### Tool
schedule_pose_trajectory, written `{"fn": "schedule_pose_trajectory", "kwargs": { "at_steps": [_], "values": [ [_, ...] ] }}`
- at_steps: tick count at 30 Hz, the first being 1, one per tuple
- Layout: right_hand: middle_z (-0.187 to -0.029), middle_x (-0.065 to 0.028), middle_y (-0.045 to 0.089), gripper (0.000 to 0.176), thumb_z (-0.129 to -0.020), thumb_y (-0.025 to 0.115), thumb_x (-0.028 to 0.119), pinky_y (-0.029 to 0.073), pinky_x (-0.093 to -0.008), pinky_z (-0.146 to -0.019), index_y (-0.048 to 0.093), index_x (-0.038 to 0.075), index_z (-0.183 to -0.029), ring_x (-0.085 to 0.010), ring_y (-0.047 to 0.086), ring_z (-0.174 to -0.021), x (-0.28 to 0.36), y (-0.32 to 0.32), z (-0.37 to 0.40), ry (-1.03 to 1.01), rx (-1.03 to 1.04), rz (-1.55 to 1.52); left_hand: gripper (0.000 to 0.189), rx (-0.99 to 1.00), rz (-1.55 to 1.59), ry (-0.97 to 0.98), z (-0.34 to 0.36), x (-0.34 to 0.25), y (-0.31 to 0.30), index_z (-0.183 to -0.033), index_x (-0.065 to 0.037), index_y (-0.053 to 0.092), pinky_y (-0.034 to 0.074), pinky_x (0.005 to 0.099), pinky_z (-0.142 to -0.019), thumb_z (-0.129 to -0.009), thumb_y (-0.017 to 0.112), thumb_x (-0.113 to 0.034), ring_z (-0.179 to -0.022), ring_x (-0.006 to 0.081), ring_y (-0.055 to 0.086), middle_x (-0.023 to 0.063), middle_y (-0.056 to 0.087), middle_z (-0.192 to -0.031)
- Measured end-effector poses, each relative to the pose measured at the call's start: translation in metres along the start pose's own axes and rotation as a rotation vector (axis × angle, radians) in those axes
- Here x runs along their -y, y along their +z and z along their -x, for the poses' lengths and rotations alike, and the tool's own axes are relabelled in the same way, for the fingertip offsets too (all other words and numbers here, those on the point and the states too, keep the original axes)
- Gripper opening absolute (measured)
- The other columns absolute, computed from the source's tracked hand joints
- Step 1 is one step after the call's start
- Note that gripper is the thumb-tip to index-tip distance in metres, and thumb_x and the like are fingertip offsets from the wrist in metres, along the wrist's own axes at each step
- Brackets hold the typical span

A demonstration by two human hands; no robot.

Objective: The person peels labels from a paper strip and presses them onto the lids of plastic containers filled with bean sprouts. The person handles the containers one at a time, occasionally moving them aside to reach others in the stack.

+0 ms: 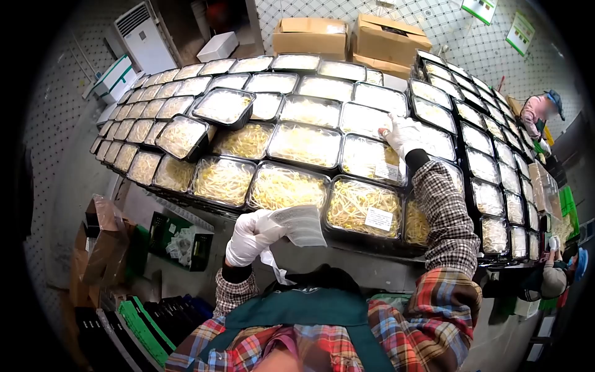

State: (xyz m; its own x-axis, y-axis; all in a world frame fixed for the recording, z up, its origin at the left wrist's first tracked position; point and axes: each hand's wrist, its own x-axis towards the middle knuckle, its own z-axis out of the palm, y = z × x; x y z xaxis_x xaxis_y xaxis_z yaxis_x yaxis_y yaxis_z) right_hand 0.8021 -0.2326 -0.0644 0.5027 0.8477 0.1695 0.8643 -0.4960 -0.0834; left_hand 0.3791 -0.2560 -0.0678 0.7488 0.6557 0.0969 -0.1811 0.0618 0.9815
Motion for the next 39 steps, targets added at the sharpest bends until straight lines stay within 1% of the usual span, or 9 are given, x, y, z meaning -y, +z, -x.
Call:
{"fn": "schedule_pose_trajectory", "kwargs": {
  "at_steps": [4, 7, 9, 17, 21, 23, 25, 29, 39],
  "values": [
    [-0.12, -0.0175, 0.059, 0.042, -0.085, 0.064, 0.025, 0.046, -0.0395, -0.092, 0.057, 0.009, -0.123, -0.0301, 0.059, -0.104, -0.007, 0.023, -0.008, -0.316, -0.159, 0.156, 0.025, -0.032, -0.058, -0.047, -0.006, -0.003, 0.0, -0.108, 0.004, 0.065, 0.05, 0.0218, -0.073, -0.085, 0.069, -0.005, -0.083, 0.0067, 0.06, 0.0031, 0.068, -0.096],
    [-0.123, -0.0107, 0.058, 0.046, -0.086, 0.065, 0.013, 0.049, -0.0313, -0.089, 0.051, 0.005, -0.129, -0.0175, 0.058, -0.101, 0.08, -0.074, 0.064, -0.255, 0.497, -0.855, 0.028, -0.069, -0.063, -0.016, -0.017, 0.006, 0.002, -0.111, 0.004, 0.064, 0.05, 0.0221, -0.076, -0.085, 0.069, -0.007, -0.085, 0.0072, 0.06, 0.0025, 0.068, -0.097],
    [-0.111, -0.0072, 0.062, 0.052, -0.084, 0.072, 0.027, 0.047, -0.0306, -0.087, 0.053, 0.005, -0.127, -0.0137, 0.057, -0.088, 0.098, -0.091, 0.101, -0.625, 0.785, -1.295, 0.033, -0.066, -0.009, -0.065, -0.023, -0.002, 0.003, -0.115, 0.003, 0.062, 0.049, 0.0232, -0.081, -0.084, 0.07, -0.008, -0.09, 0.0083, 0.06, 0.0036, 0.067, -0.103],
    [-0.083, -0.0009, 0.065, 0.034, -0.069, 0.07, -0.009, 0.049, -0.0274, -0.069, 0.067, 0.011, -0.097, -0.0172, 0.062, -0.076, 0.127, -0.102, 0.136, -0.955, -0.421, -0.664, 0.009, -0.403, -0.184, 0.513, -0.054, -0.023, 0.043, -0.09, 0.0, 0.065, 0.048, 0.0259, -0.062, -0.082, 0.07, -0.002, -0.068, 0.0086, 0.056, 0.0027, 0.064, -0.078],
    [-0.083, -0.0023, 0.069, 0.02, -0.076, 0.07, 0.003, 0.049, -0.0263, -0.069, 0.068, 0.008, -0.095, -0.0164, 0.063, -0.074, 0.111, -0.109, 0.101, -1.016, -0.434, -0.935, 0.023, -0.366, -0.092, 0.373, -0.072, -0.021, 0.066, -0.099, 0.001, 0.067, 0.049, 0.0232, -0.063, -0.082, 0.074, -0.013, -0.072, 0.0091, 0.061, 0.0044, 0.067, -0.082],
    [-0.082, -0.0027, 0.069, 0.014, -0.085, 0.065, 0.006, 0.048, -0.0238, -0.068, 0.069, 0.004, -0.098, -0.0128, 0.061, -0.072, 0.082, -0.109, 0.048, -0.463, -0.397, -1.284, 0.03, -0.152, -0.026, -0.001, -0.067, -0.001, 0.056, -0.104, 0.002, 0.066, 0.049, 0.0235, -0.067, -0.082, 0.073, -0.017, -0.076, 0.0098, 0.062, 0.0045, 0.068, -0.084],
    [-0.081, -0.0016, 0.068, 0.015, -0.09, 0.059, 0.009, 0.048, -0.0241, -0.067, 0.07, 0.003, -0.098, -0.0103, 0.059, -0.072, 0.022, -0.1, -0.036, -0.25, -0.128, -1.267, 0.029, -0.106, -0.183, 0.109, -0.058, -0.002, 0.048, -0.104, 0.002, 0.067, 0.05, 0.025, -0.069, -0.085, 0.071, -0.019, -0.079, 0.0094, 0.063, 0.0027, 0.069, -0.088],
    [-0.079, -0.0096, 0.068, 0.024, -0.084, 0.069, 0.027, 0.047, -0.0312, -0.069, 0.07, 0.003, -0.087, -0.0155, 0.061, -0.073, -0.097, 0.046, -0.146, -0.133, -0.082, -0.775, 0.023, -0.031, 0.073, -0.136, -0.023, -0.028, 0.033, -0.103, 0.004, 0.067, 0.05, 0.024, -0.067, -0.085, 0.069, -0.01, -0.075, 0.0094, 0.063, 0.0036, 0.068, -0.087],
    [-0.103, -0.0185, 0.065, 0.038, -0.082, 0.061, 0.04, 0.048, -0.044, -0.084, 0.063, 0.009, -0.103, -0.0336, 0.062, -0.099, -0.039, 0.015, -0.099, 0.048, -0.002, 0.018, 0.016, -0.219, -0.02, -0.238, -0.004, -0.018, 0.025, -0.092, 0.0, 0.069, 0.047, 0.0231, -0.07, -0.081, 0.074, -0.01, -0.079, 0.0078, 0.059, 0.0019, 0.065, -0.087]
  ]
}}
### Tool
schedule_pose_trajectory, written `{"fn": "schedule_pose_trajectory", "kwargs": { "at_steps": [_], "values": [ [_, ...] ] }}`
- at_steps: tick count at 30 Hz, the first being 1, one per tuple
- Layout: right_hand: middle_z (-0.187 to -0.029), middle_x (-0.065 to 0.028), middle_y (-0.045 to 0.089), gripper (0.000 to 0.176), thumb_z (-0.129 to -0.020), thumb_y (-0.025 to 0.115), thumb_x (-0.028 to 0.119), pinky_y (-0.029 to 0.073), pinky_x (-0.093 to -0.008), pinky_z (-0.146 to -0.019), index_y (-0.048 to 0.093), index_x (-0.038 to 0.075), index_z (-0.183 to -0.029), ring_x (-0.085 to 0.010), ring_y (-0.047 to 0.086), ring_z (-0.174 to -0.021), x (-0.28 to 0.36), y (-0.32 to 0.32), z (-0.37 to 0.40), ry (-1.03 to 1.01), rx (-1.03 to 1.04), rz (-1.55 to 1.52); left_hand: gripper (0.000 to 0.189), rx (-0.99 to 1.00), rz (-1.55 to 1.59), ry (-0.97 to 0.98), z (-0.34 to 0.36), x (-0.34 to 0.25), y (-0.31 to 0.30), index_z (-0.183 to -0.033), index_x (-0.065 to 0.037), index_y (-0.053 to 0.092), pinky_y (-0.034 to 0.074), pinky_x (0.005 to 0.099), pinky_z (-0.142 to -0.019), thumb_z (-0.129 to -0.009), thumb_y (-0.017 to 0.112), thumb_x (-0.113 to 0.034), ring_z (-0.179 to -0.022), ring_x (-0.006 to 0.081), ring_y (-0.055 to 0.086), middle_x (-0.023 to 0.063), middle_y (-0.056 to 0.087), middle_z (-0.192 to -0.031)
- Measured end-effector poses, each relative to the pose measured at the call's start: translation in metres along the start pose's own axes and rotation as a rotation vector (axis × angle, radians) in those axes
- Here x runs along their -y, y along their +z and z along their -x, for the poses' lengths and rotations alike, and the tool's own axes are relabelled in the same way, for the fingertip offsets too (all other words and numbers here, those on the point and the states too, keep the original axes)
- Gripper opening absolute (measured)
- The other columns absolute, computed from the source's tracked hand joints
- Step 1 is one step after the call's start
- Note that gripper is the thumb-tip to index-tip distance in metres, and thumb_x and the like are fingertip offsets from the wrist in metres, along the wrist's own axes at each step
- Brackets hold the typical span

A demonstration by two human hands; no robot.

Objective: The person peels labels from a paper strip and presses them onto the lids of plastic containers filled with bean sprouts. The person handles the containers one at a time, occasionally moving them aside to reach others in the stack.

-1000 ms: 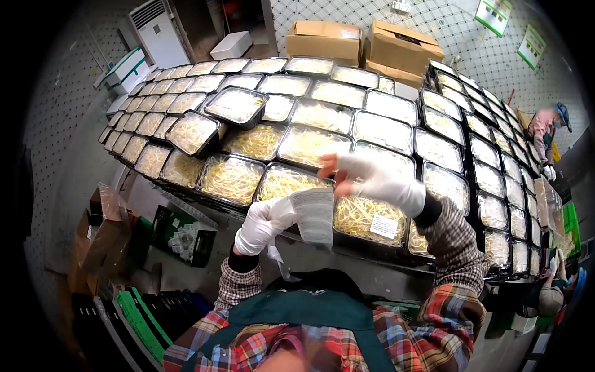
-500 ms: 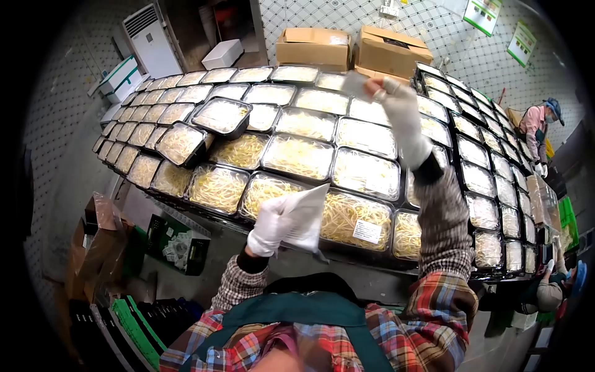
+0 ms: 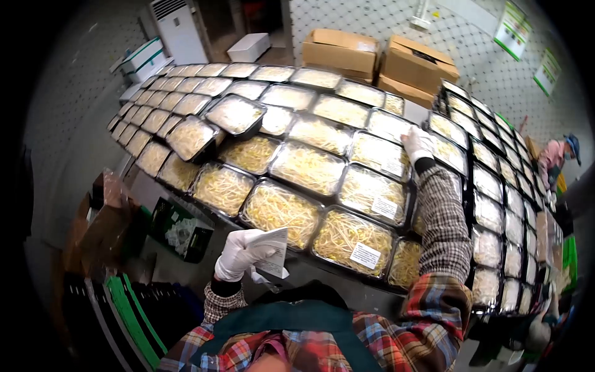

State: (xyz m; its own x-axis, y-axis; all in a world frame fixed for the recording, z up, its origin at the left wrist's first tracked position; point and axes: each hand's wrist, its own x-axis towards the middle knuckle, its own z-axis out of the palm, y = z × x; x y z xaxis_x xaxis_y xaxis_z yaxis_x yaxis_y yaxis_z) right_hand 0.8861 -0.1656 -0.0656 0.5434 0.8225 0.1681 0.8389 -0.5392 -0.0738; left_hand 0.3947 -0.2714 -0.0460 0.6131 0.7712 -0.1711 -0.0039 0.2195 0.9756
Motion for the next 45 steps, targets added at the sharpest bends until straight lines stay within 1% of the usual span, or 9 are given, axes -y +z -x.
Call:
{"fn": "schedule_pose_trajectory", "kwargs": {
  "at_steps": [7, 12, 16, 20, 24, 29, 34, 36, 45],
  "values": [
    [-0.111, -0.0134, 0.058, 0.024, -0.087, 0.058, 0.015, 0.046, -0.0425, -0.087, 0.059, 0.007, -0.11, -0.0339, 0.053, -0.108, -0.01, 0.037, -0.017, -0.403, -0.33, 0.102, 0.036, 0.086, 0.08, 0.161, -0.002, 0.028, -0.009, -0.116, 0.004, 0.061, 0.048, 0.026, -0.084, -0.082, 0.07, -0.004, -0.096, 0.0115, 0.061, 0.0084, 0.067, -0.105],
    [-0.103, 0.0024, 0.059, 0.043, -0.082, 0.069, 0.011, 0.045, -0.0232, -0.074, 0.056, 0.006, -0.123, -0.0085, 0.05, -0.076, 0.15, -0.098, 0.166, -0.915, 0.774, -1.114, 0.043, 0.069, 0.137, 0.168, -0.013, 0.045, -0.01, -0.125, -0.002, 0.058, 0.047, 0.026, -0.086, -0.085, 0.069, -0.011, -0.099, 0.0106, 0.06, 0.0068, 0.067, -0.11],
    [-0.07, 0.0016, 0.058, 0.026, -0.063, 0.075, 0.0, 0.042, -0.0288, -0.061, 0.064, 0.011, -0.084, -0.0138, 0.051, -0.061, 0.187, -0.119, 0.238, -1.11, 0.126, -0.745, 0.041, -0.018, -0.021, 0.357, 0.0, 0.023, -0.014, -0.12, -0.004, 0.062, 0.049, 0.0241, -0.074, -0.082, 0.074, -0.015, -0.085, 0.0059, 0.058, 0.0025, 0.067, -0.101],
    [-0.069, -0.0012, 0.058, 0.023, -0.062, 0.076, 0.001, 0.04, -0.0331, -0.06, 0.063, 0.012, -0.078, -0.0217, 0.053, -0.062, 0.214, -0.127, 0.265, -1.061, -0.09, -0.659, 0.031, -0.293, -0.343, 0.764, 0.017, -0.004, -0.022, -0.107, -0.004, 0.066, 0.049, 0.0337, -0.074, -0.077, 0.073, -0.008, -0.089, 0.026, 0.063, 0.0119, 0.064, -0.101],
    [-0.077, -0.0001, 0.06, 0.028, -0.062, 0.078, 0.005, 0.04, -0.0357, -0.061, 0.061, 0.014, -0.082, -0.0224, 0.054, -0.066, 0.24, -0.133, 0.291, -1.118, -0.346, -0.537, 0.007, -0.343, -0.247, 0.956, 0.023, -0.003, -0.038, -0.086, -0.003, 0.066, 0.047, 0.0277, -0.06, -0.086, 0.068, -0.01, -0.068, 0.0152, 0.062, 0.0063, 0.064, -0.075],
    [-0.076, -0.0007, 0.059, 0.027, -0.062, 0.075, 0.0, 0.04, -0.0343, -0.062, 0.058, 0.013, -0.079, -0.0228, 0.051, -0.069, 0.267, -0.138, 0.316, -1.038, -0.368, -0.472, 0.008, 0.116, 0.496, 0.518, 0.031, 0.01, -0.052, -0.086, -0.002, 0.064, 0.045, 0.0234, -0.057, -0.087, 0.067, -0.009, -0.067, 0.0078, 0.057, 0.0, 0.061, -0.072],
    [-0.079, -0.0049, 0.062, 0.01, -0.082, 0.064, -0.001, 0.044, -0.0271, -0.065, 0.06, 0.007, -0.087, -0.0162, 0.056, -0.072, 0.234, -0.13, 0.306, -0.517, -0.487, -0.601, 0.014, 0.093, -0.153, 0.538, 0.031, 0.022, -0.099, -0.091, -0.003, 0.068, 0.049, 0.0246, -0.068, -0.085, 0.071, -0.015, -0.074, 0.0076, 0.058, 0.001, 0.066, -0.082],
    [-0.081, -0.0037, 0.061, 0.016, -0.096, 0.053, 0.014, 0.043, -0.0242, -0.068, 0.059, 0.0, -0.093, -0.0095, 0.055, -0.075, 0.227, -0.163, 0.287, -0.32, -0.271, -1.012, 0.015, 0.122, -0.101, 0.363, 0.038, 0.02, -0.131, -0.093, -0.003, 0.069, 0.05, 0.0249, -0.071, -0.081, 0.073, -0.012, -0.078, 0.009, 0.06, 0.0022, 0.067, -0.086],
    [-0.073, -0.0039, 0.059, 0.02, -0.092, 0.061, 0.024, 0.044, -0.0281, -0.063, 0.059, 0.004, -0.089, -0.0119, 0.052, -0.067, 0.213, -0.061, 0.284, -0.08, 0.24, -0.577, 0.025, 0.172, 0.212, 0.291, 0.053, 0.021, -0.187, -0.113, 0.002, 0.06, 0.049, 0.0257, -0.085, -0.089, 0.063, -0.006, -0.093, 0.0109, 0.06, 0.0052, 0.065, -0.104]
  ]
}}
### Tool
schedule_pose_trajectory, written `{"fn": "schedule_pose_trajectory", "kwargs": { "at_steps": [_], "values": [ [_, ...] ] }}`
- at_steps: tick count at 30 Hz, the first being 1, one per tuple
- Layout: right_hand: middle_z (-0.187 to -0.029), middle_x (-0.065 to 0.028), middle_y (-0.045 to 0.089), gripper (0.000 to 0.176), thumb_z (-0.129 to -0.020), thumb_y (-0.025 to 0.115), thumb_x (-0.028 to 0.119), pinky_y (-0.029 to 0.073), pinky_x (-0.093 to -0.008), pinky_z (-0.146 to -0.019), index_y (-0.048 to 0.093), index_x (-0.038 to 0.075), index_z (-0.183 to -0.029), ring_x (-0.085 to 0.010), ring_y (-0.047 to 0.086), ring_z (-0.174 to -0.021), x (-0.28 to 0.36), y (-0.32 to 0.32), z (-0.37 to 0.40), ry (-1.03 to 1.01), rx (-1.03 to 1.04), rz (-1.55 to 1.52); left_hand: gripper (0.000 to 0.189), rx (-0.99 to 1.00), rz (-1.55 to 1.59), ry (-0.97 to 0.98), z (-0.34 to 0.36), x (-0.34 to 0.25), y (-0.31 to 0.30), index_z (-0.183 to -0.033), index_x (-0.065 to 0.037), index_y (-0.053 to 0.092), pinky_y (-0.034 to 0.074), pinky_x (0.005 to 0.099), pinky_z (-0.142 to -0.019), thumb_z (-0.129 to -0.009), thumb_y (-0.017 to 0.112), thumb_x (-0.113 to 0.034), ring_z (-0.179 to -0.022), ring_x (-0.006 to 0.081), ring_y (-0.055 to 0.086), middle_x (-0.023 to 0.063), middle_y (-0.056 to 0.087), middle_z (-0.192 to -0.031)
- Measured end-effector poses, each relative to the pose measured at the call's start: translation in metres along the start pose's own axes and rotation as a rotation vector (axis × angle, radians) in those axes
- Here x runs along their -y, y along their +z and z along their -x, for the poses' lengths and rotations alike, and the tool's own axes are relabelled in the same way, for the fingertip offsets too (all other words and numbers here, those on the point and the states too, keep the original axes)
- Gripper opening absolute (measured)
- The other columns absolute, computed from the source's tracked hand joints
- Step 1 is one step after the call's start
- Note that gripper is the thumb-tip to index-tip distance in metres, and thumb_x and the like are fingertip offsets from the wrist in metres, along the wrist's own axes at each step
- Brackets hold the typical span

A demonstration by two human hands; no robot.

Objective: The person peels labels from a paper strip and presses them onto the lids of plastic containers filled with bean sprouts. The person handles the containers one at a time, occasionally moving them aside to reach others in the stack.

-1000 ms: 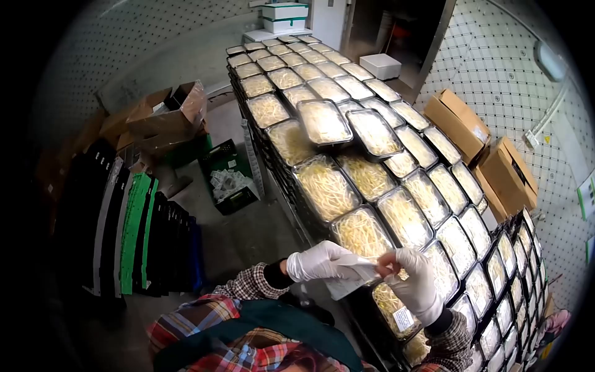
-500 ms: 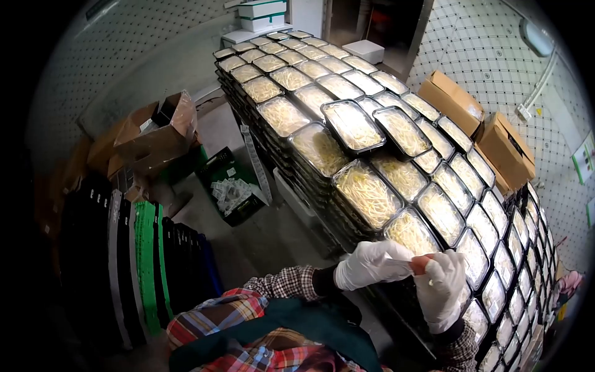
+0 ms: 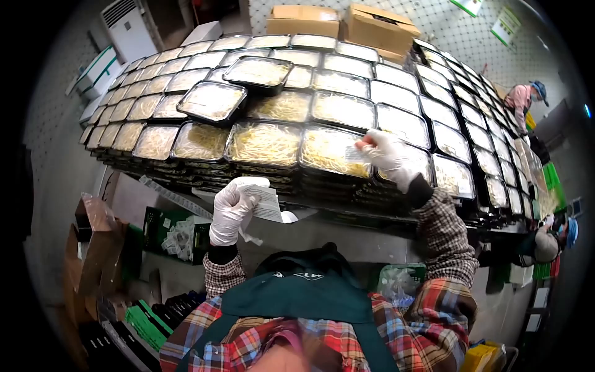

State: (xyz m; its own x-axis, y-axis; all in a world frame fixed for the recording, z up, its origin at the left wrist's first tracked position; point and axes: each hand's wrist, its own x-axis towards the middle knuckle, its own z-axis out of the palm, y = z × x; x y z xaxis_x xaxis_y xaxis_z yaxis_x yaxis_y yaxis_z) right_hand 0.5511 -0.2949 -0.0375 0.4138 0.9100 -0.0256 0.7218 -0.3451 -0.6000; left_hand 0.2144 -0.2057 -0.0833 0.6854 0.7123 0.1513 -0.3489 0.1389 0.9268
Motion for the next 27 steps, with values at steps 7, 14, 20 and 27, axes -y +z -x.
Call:
{"fn": "schedule_pose_trajectory", "kwargs": {
  "at_steps": [7, 14, 20, 27],
  "values": [
    [-0.085, -0.0113, 0.063, 0.024, -0.086, 0.064, 0.028, 0.046, -0.0366, -0.067, 0.058, 0.006, -0.095, -0.0264, 0.06, -0.077, -0.009, 0.041, 0.012, -0.168, -0.236, 0.464, 0.035, -0.04, 0.03, 0.125, -0.012, 0.008, 0.027, -0.121, -0.001, 0.05, 0.048, 0.0255, -0.09, -0.087, 0.053, 0.007, -0.1, 0.0127, 0.059, 0.0074, 0.058, -0.116],
    [-0.091, -0.0032, 0.058, 0.028, -0.083, 0.066, 0.009, 0.046, -0.0306, -0.07, 0.062, 0.007, -0.111, -0.0144, 0.053, -0.08, 0.006, 0.042, 0.016, -0.5, -0.277, -0.33, 0.014, -0.006, -0.148, 0.097, -0.035, 0.024, 0.046, -0.103, 0.0, 0.063, 0.05, 0.0212, -0.07, -0.092, 0.057, -0.007, -0.078, 0.0069, 0.06, 0.0019, 0.065, -0.086],
    [-0.073, -0.0021, 0.059, 0.011, -0.078, 0.074, 0.007, 0.043, -0.0252, -0.058, 0.069, 0.004, -0.088, -0.0112, 0.046, -0.062, 0.094, 0.019, 0.069, -0.459, -0.081, -0.251, 0.012, -0.079, -0.102, 0.082, -0.044, 0.031, 0.063, -0.086, 0.0, 0.066, 0.041, 0.0187, -0.049, -0.088, 0.066, -0.012, -0.058, 0.0027, 0.049, -0.002, 0.059, -0.07],
    [-0.083, -0.0017, 0.066, 0.006, -0.086, 0.063, 0.004, 0.048, -0.0288, -0.064, 0.065, 0.005, -0.092, -0.0103, 0.059, -0.076, 0.045, -0.033, -0.001, -0.299, -0.499, -0.405, 0.018, 0.097, -0.095, -0.123, -0.054, 0.032, 0.077, -0.096, 0.003, 0.067, 0.048, 0.0215, -0.068, -0.082, 0.072, -0.006, -0.075, 0.0052, 0.057, -0.0009, 0.066, -0.083]
  ]
}}
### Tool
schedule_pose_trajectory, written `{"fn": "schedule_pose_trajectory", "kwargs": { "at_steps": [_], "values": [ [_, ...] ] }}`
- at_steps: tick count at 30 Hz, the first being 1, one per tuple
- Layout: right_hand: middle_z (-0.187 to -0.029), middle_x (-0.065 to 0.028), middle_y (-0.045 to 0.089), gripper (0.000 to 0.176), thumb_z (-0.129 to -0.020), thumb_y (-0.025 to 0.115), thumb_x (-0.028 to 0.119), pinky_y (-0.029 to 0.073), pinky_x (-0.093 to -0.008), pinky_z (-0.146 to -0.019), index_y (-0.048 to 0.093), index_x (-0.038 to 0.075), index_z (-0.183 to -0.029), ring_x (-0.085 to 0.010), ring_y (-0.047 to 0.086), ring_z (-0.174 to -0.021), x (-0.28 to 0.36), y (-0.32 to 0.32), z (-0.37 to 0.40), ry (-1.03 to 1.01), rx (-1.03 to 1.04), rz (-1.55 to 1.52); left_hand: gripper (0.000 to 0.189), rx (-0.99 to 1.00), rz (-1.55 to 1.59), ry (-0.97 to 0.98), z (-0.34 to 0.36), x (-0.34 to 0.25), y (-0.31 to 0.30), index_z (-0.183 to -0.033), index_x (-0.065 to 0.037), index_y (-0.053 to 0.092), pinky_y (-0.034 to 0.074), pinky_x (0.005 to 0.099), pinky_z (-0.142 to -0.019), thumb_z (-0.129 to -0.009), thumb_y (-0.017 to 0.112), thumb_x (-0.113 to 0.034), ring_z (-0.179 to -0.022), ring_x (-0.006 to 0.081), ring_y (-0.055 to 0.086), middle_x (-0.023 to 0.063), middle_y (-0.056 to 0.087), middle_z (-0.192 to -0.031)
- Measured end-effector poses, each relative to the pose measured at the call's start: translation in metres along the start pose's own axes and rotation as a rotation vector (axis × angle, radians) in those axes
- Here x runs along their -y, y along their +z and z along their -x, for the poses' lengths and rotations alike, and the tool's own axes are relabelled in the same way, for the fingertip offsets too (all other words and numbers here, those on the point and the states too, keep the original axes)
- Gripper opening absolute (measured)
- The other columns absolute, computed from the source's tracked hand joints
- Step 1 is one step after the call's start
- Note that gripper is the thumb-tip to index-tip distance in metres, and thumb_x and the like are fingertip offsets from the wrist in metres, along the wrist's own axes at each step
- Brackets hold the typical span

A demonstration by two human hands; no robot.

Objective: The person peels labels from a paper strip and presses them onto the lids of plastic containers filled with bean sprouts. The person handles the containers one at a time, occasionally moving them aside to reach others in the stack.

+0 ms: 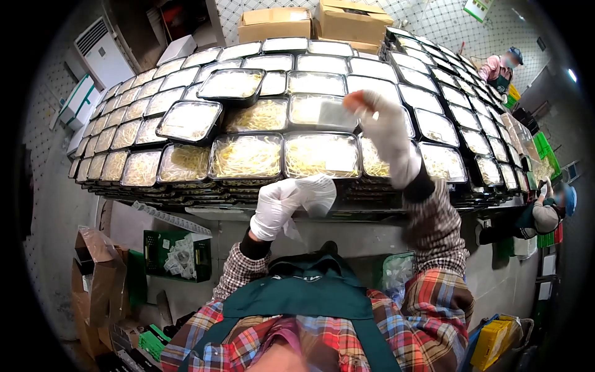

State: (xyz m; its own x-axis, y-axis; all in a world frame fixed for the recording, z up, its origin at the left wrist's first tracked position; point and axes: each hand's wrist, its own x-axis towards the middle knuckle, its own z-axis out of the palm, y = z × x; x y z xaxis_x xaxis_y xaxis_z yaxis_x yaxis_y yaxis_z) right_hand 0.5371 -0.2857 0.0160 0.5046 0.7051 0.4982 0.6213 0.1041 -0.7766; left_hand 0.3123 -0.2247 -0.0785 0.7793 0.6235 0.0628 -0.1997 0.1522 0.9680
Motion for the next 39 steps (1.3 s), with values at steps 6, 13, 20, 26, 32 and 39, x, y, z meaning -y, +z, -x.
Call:
{"fn": "schedule_pose_trajectory", "kwargs": {
  "at_steps": [6, 13, 20, 26, 32, 39],
  "values": [
    [-0.079, -0.0068, 0.062, 0.024, -0.087, 0.066, 0.027, 0.045, -0.0297, -0.069, 0.058, 0.005, -0.094, -0.0154, 0.055, -0.074, -0.135, 0.019, -0.057, 0.28, 0.277, 0.264, 0.01, -0.044, 0.053, 0.024, 0.003, -0.026, -0.019, -0.091, 0.003, 0.067, 0.038, 0.0183, -0.042, -0.083, 0.066, -0.001, -0.047, 0.0033, 0.05, 0.0028, 0.065, -0.071],
    [-0.096, -0.0134, 0.062, 0.03, -0.087, 0.064, 0.023, 0.047, -0.034, -0.077, 0.058, 0.003, -0.108, -0.0236, 0.06, -0.088, -0.134, 0.035, -0.045, -0.185, 0.319, 0.816, 0.013, -0.009, 0.105, 0.096, -0.001, -0.034, -0.035, -0.097, 0.003, 0.064, 0.051, 0.0262, -0.074, -0.084, 0.063, 0.004, -0.065, 0.0054, 0.052, 0.0009, 0.059, -0.072],
    [-0.101, -0.004, 0.062, 0.031, -0.091, 0.059, 0.016, 0.045, -0.0249, -0.077, 0.058, 0.004, -0.12, -0.0096, 0.053, -0.085, -0.056, 0.034, -0.019, 0.201, 0.635, -0.361, 0.014, -0.014, -0.046, 0.167, -0.015, -0.041, -0.039, -0.097, 0.004, 0.064, 0.037, 0.0159, -0.046, -0.084, 0.063, -0.001, -0.046, -0.0005, 0.043, -0.0048, 0.055, -0.059],
    [-0.075, -0.002, 0.064, 0.021, -0.075, 0.073, 0.0, 0.046, -0.0275, -0.061, 0.07, 0.008, -0.094, -0.0132, 0.053, -0.064, 0.045, 0.044, 0.034, -0.121, 0.366, 0.026, 0.023, 0.054, -0.229, 0.192, -0.026, -0.026, -0.047, -0.107, 0.001, 0.065, 0.048, 0.0276, -0.072, -0.085, 0.061, -0.003, -0.079, 0.0152, 0.06, 0.0079, 0.065, -0.091],
    [-0.079, -0.0036, 0.066, 0.017, -0.069, 0.073, 0.004, 0.047, -0.0265, -0.065, 0.066, 0.012, -0.083, -0.0179, 0.062, -0.072, 0.052, 0.028, 0.008, -0.662, 0.236, 0.231, 0.029, 0.065, 0.012, 0.146, -0.039, -0.013, -0.018, -0.111, 0.001, 0.065, 0.049, 0.0234, -0.072, -0.082, 0.068, 0.0, -0.08, 0.0082, 0.059, 0.0028, 0.069, -0.093],
    [-0.076, 0.0014, 0.063, 0.016, -0.09, 0.062, 0.018, 0.043, -0.0231, -0.069, 0.066, 0.004, -0.085, -0.0079, 0.054, -0.074, -0.163, 0.02, -0.148, 0.276, 0.211, -0.01, 0.014, 0.093, -0.166, -0.072, -0.025, -0.048, -0.063, -0.093, 0.001, 0.067, 0.041, 0.0202, -0.052, -0.081, 0.069, -0.006, -0.055, 0.0031, 0.049, -0.0037, 0.058, -0.063]
  ]
}}
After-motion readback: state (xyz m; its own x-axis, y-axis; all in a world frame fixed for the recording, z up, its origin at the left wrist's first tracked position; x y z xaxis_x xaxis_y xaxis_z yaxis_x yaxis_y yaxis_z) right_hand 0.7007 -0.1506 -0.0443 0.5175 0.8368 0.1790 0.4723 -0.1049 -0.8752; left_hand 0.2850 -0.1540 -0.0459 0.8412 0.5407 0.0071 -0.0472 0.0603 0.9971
